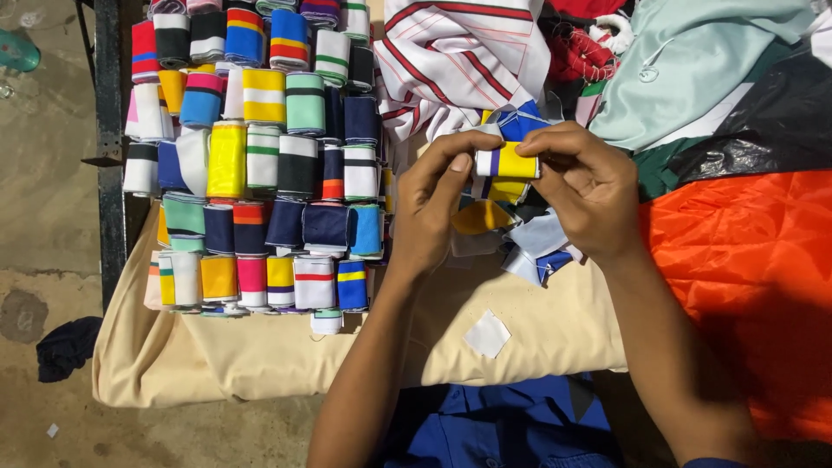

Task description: Rolling small rectangular fabric strips into tight cylinders and placing them in a organized pile.

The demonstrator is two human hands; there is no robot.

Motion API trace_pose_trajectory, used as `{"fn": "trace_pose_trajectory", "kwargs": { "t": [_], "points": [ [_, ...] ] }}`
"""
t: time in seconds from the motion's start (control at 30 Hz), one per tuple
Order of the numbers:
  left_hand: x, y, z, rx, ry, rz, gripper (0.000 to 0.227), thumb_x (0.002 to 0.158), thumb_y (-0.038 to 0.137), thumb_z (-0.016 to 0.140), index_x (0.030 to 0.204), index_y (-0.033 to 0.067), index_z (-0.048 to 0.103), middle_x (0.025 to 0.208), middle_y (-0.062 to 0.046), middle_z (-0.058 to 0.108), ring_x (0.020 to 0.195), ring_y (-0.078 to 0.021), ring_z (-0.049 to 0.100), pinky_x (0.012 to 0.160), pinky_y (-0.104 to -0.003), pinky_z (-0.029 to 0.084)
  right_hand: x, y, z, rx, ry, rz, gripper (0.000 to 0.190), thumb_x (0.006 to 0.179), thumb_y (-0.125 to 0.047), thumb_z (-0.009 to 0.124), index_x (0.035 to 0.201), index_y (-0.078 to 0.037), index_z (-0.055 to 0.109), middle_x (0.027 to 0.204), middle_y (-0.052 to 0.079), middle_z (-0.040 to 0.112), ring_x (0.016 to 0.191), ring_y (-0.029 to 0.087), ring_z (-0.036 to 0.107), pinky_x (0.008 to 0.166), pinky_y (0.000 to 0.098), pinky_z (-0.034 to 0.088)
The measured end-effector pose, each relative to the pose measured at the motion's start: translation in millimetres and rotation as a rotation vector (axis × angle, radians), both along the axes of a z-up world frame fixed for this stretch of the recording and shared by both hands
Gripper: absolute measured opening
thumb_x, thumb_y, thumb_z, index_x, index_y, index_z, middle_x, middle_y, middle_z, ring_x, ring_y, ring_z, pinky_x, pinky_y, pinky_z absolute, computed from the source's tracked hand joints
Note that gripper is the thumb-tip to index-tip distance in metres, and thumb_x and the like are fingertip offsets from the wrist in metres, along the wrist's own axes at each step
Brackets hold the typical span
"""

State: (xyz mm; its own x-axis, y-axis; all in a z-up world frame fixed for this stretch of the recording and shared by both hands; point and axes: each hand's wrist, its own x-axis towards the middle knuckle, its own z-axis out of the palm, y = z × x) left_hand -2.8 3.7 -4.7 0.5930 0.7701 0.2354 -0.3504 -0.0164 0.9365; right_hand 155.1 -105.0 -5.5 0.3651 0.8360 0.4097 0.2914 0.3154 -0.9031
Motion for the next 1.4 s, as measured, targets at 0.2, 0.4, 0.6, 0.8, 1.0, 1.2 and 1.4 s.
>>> {"fn": "trace_pose_trajectory", "kwargs": {
  "t": [0.2, 0.4, 0.6, 0.8, 1.0, 1.2, 1.4],
  "points": [
    [1.7, -6.6, 5.7, 0.126, 0.056, 0.087, 0.021, 0.102, 0.013, 0.07, 0.123, 0.0115, 0.071, 0.104, -0.011, 0.075, 0.106, -0.0251, 0.074, 0.093, -0.042, 0.061, -7.5, -0.3, 3.2, -0.009, 0.073, -0.017, 0.035, 0.104, -0.011, 0.057, 0.13, 0.013, 0.058, 0.114, 0.026, 0.065, 0.109, 0.03, 0.066, 0.097, 0.0464, 0.056],
    [1.5, -4.7, 1.9, 0.176, 0.089, 0.095, 0.026, 0.101, 0.011, 0.071, 0.127, 0.0092, 0.067, 0.104, -0.014, 0.075, 0.102, -0.0299, 0.076, 0.089, -0.045, 0.062, -1.7, 1.8, -12.5, -0.076, 0.063, -0.062, 0.023, 0.107, -0.005, 0.061, 0.123, 0.013, 0.06, 0.105, 0.023, 0.066, 0.103, 0.024, 0.068, 0.091, 0.0409, 0.058],
    [4.5, -4.9, -1.9, 0.18, 0.115, 0.096, 0.02, 0.099, 0.012, 0.071, 0.117, 0.0042, 0.069, 0.096, -0.02, 0.074, 0.093, -0.0374, 0.077, 0.083, -0.05, 0.063, -1.9, -0.6, -12.0, -0.087, 0.055, -0.047, 0.022, 0.106, -0.004, 0.064, 0.12, 0.013, 0.06, 0.101, 0.023, 0.065, 0.099, 0.022, 0.067, 0.09, 0.0409, 0.058],
    [2.3, -5.5, -0.6, 0.153, 0.134, 0.056, 0.024, 0.099, 0.015, 0.071, 0.121, 0.0059, 0.069, 0.096, -0.019, 0.074, 0.095, -0.0374, 0.077, 0.083, -0.05, 0.063, -2.4, 0.7, -11.9, -0.093, 0.067, -0.057, 0.021, 0.106, -0.001, 0.064, 0.122, 0.012, 0.06, 0.105, 0.022, 0.067, 0.103, 0.02, 0.066, 0.092, 0.039, 0.057],
    [0.9, -4.7, 2.8, 0.156, 0.146, 0.056, 0.021, 0.102, 0.011, 0.066, 0.123, 0.0085, 0.069, 0.094, -0.019, 0.075, 0.097, -0.0386, 0.076, 0.082, -0.05, 0.063, -1.9, 1.0, -4.8, -0.093, 0.047, -0.036, 0.021, 0.105, 0.002, 0.063, 0.124, 0.011, 0.059, 0.11, 0.026, 0.067, 0.106, 0.029, 0.069, 0.095, 0.0439, 0.058],
    [-1.7, -4.0, 3.4, 0.049, 0.051, -0.025, 0.026, 0.102, 0.019, 0.067, 0.127, 0.0136, 0.068, 0.104, -0.019, 0.074, 0.101, -0.0378, 0.075, 0.09, -0.054, 0.061, -6.2, 2.6, 0.2, -0.031, 0.01, -0.035, 0.015, 0.101, 0.009, 0.065, 0.116, 0.011, 0.064, 0.109, 0.024, 0.067, 0.109, 0.029, 0.069, 0.095, 0.0433, 0.057],
    [-0.8, -5.8, 8.1, 0.143, 0.105, 0.071, 0.025, 0.101, 0.018, 0.07, 0.125, 0.0135, 0.07, 0.094, -0.014, 0.074, 0.088, -0.0247, 0.075, 0.081, -0.043, 0.063, -4.5, 1.0, 8.7, -0.039, -0.026, -0.006, 0.025, 0.101, -0.004, 0.058, 0.118, 0.012, 0.068, 0.112, 0.025, 0.067, 0.111, 0.029, 0.065, 0.097, 0.0428, 0.053]
  ]
}}
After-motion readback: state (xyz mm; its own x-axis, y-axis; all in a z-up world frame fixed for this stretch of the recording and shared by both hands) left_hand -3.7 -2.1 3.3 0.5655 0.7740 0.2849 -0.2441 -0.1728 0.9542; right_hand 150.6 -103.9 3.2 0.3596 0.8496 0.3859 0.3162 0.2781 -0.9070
